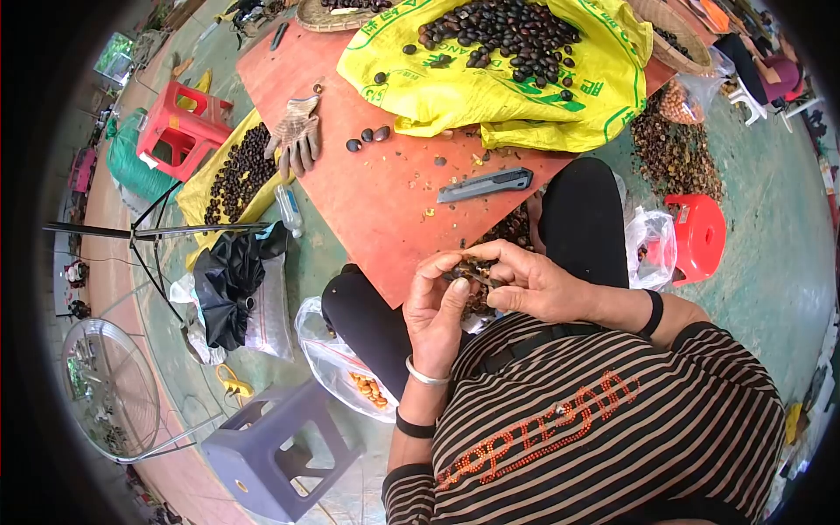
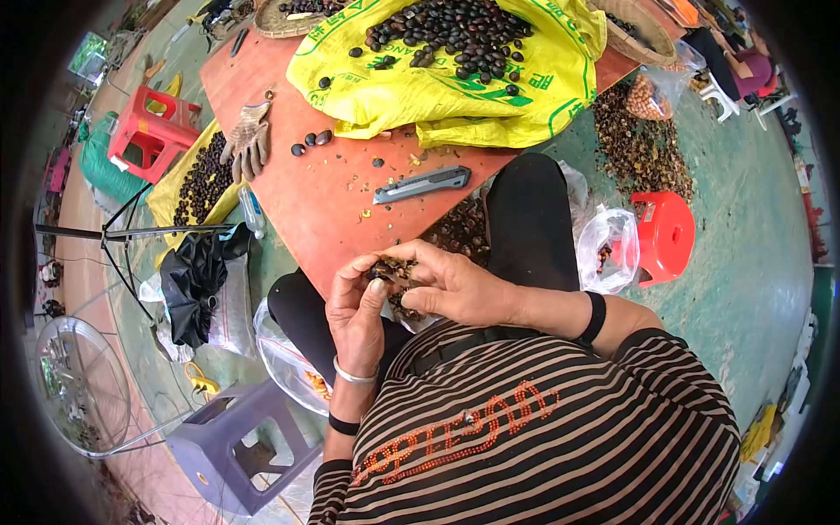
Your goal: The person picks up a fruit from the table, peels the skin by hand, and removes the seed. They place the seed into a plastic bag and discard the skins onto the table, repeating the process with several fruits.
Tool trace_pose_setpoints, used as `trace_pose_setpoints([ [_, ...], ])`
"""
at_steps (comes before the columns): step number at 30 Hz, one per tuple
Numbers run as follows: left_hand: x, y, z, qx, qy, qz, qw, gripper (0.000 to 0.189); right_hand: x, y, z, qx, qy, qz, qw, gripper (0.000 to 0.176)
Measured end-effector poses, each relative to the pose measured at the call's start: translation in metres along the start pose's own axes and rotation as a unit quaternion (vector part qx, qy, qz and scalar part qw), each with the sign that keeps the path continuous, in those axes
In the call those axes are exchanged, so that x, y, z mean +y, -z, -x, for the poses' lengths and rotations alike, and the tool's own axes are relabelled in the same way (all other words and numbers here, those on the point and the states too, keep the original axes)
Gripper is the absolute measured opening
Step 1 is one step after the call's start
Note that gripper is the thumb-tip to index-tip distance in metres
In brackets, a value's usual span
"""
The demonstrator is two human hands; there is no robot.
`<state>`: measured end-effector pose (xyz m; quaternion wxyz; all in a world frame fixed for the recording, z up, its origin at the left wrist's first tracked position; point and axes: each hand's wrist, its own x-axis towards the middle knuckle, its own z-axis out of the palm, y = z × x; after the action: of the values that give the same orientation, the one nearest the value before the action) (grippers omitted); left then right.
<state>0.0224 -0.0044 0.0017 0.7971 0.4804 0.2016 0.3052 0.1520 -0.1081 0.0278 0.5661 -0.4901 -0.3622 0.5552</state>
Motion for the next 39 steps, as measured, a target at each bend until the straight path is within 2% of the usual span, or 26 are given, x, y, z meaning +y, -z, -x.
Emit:
trace_pose_setpoints([
  [3,0.000,0.003,0.000,-0.012,-0.024,-0.018,0.999,0.025,-0.002,0.000,0.000,-0.021,-0.016,-0.011,1.000,0.049],
  [5,0.002,0.005,0.002,-0.003,-0.005,-0.037,0.999,0.026,-0.003,-0.001,0.001,-0.042,-0.017,-0.029,0.999,0.053],
  [7,0.001,0.008,0.002,0.002,0.016,-0.081,0.997,0.028,-0.002,-0.001,0.001,-0.030,-0.013,-0.032,0.999,0.050],
  [9,-0.001,0.008,0.001,0.008,0.013,-0.066,0.998,0.026,0.006,0.000,0.000,-0.023,0.009,-0.038,0.999,0.048],
  [18,0.001,0.001,0.001,0.007,-0.011,-0.068,0.998,0.024,0.016,0.007,0.001,-0.001,-0.018,-0.051,0.999,0.041],
  [22,0.003,0.002,0.003,-0.006,0.021,-0.083,0.996,0.020,0.033,0.013,-0.001,0.008,-0.008,-0.041,0.999,0.039],
  [23,0.003,0.003,0.004,-0.008,0.046,-0.069,0.997,0.017,0.034,0.016,-0.002,0.002,-0.030,-0.060,0.998,0.037],
  [24,0.003,0.002,0.004,-0.010,0.072,-0.057,0.996,0.014,0.026,0.015,-0.001,0.051,-0.063,-0.115,0.990,0.036],
  [26,0.008,-0.004,0.007,-0.026,0.070,-0.054,0.996,0.013,0.030,0.029,-0.002,0.131,-0.136,-0.057,0.980,0.037],
  [28,0.007,-0.006,0.002,-0.026,0.066,-0.053,0.996,0.013,0.016,0.026,0.002,0.095,-0.084,-0.027,0.992,0.037],
  [30,0.000,-0.004,-0.001,0.013,0.015,-0.008,1.000,0.016,0.006,0.016,0.006,0.058,-0.035,0.016,0.998,0.039],
  [32,-0.001,0.000,-0.002,-0.011,0.012,-0.018,1.000,0.019,0.002,0.008,0.006,0.018,0.022,0.006,1.000,0.042],
  [39,0.004,-0.004,-0.001,-0.002,0.033,-0.035,0.999,0.020,0.003,0.006,0.002,-0.006,0.029,0.006,1.000,0.044],
])
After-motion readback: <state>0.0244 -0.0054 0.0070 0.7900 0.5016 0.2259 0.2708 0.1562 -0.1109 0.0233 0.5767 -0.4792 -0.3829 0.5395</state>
